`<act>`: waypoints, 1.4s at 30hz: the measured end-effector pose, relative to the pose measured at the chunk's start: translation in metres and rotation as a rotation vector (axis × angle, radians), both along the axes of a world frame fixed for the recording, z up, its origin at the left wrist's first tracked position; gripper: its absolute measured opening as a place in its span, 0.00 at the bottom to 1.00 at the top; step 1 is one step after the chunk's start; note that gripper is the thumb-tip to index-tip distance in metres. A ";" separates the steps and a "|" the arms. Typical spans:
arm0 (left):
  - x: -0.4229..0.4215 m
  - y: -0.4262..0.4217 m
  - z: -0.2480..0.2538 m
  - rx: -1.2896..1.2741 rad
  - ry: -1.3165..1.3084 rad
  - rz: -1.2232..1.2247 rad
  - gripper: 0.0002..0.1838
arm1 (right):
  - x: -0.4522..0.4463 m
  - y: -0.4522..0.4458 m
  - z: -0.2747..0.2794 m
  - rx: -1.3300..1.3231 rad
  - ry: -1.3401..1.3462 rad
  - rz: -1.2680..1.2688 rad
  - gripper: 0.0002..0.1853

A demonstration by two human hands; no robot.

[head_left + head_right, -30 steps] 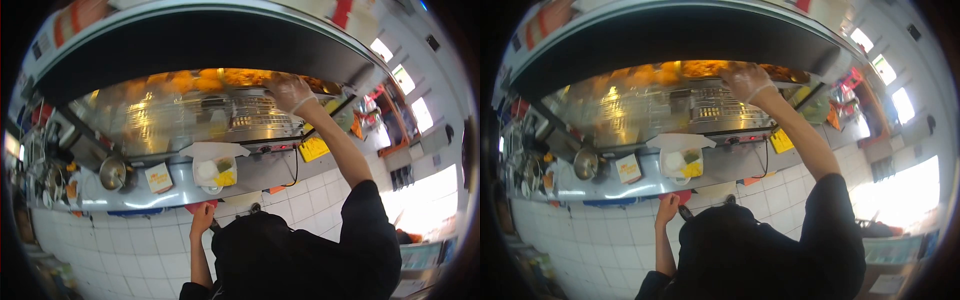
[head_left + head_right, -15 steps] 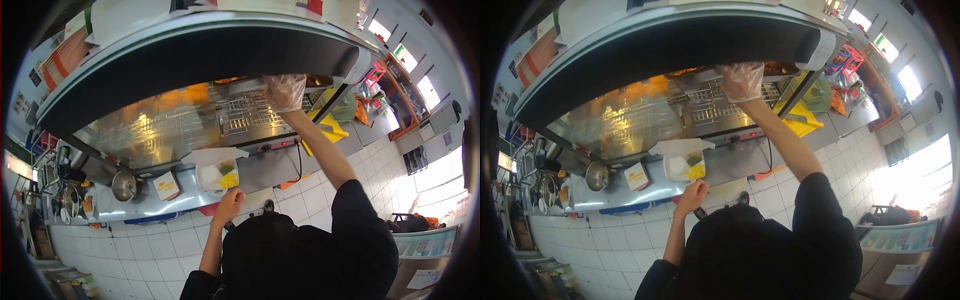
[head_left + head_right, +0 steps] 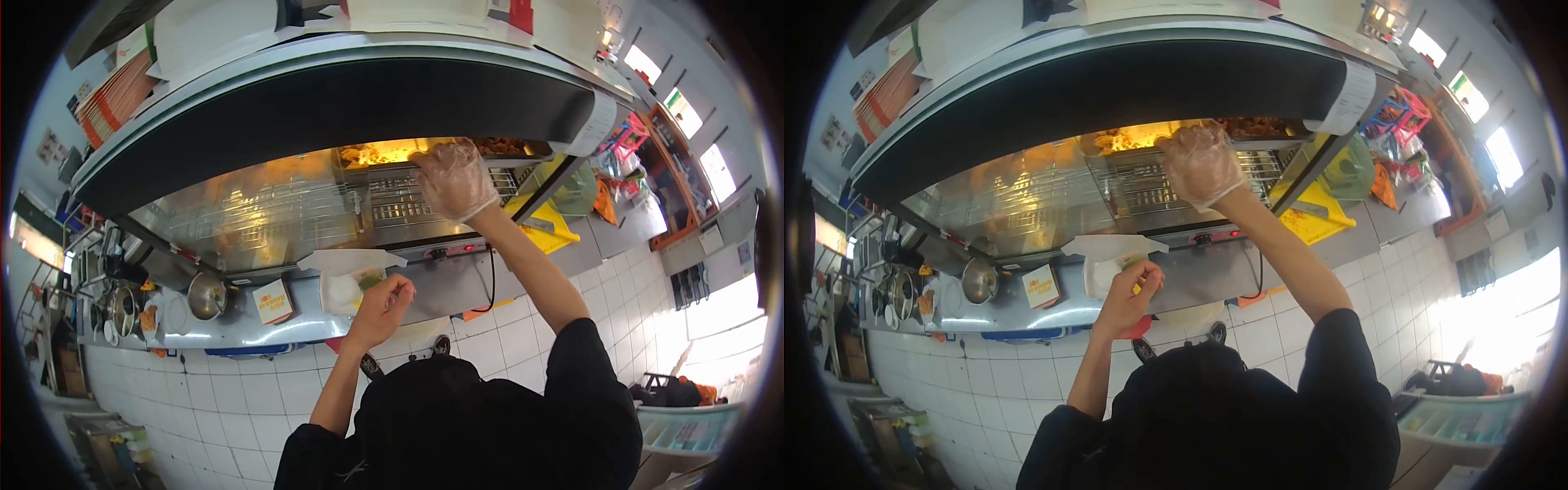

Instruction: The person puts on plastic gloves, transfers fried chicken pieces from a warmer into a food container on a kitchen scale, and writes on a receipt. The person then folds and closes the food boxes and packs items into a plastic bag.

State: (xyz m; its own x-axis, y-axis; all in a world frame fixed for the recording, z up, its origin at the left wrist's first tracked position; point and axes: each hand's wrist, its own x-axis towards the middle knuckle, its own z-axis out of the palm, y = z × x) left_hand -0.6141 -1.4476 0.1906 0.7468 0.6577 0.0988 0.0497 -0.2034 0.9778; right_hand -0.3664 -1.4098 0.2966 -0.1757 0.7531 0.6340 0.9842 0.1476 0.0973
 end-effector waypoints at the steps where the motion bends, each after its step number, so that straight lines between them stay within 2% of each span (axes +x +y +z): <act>1: 0.001 -0.001 0.000 0.014 0.003 0.003 0.09 | 0.006 0.003 0.006 -0.029 -0.050 0.013 0.12; 3: 0.000 -0.008 -0.015 -0.027 0.012 -0.038 0.09 | 0.017 0.014 0.011 -0.119 -0.130 0.033 0.13; 5: -0.002 -0.023 -0.031 -0.078 0.036 -0.092 0.09 | -0.015 0.023 0.045 -0.493 0.364 -0.392 0.15; 6: -0.006 -0.032 -0.034 -0.099 0.056 -0.125 0.10 | 0.009 0.056 0.009 -0.400 0.211 -0.293 0.17; 7: -0.008 -0.037 -0.039 -0.105 0.063 -0.158 0.10 | 0.015 0.080 0.003 -0.426 0.188 -0.289 0.17; 11: -0.036 -0.070 -0.089 -0.185 0.072 -0.288 0.12 | 0.016 0.140 0.011 -0.578 0.191 -0.363 0.18; 12: -0.049 -0.076 -0.097 -0.300 0.099 -0.309 0.13 | 0.016 0.149 0.011 -0.608 0.191 -0.386 0.18; 22: -0.148 -0.089 -0.171 -0.537 0.069 -0.041 0.13 | 0.012 0.180 0.008 -0.667 0.143 -0.542 0.21; 33: -0.178 -0.071 -0.187 -0.457 0.169 -0.041 0.13 | 0.008 0.172 0.010 -0.646 0.174 -0.522 0.23; 37: -0.185 -0.063 -0.183 -0.362 0.201 -0.008 0.12 | 0.002 0.149 0.012 -0.621 0.209 -0.466 0.25; 42: -0.196 -0.054 -0.165 -0.427 0.239 0.074 0.11 | 0.010 0.124 0.019 -0.537 0.241 -0.436 0.26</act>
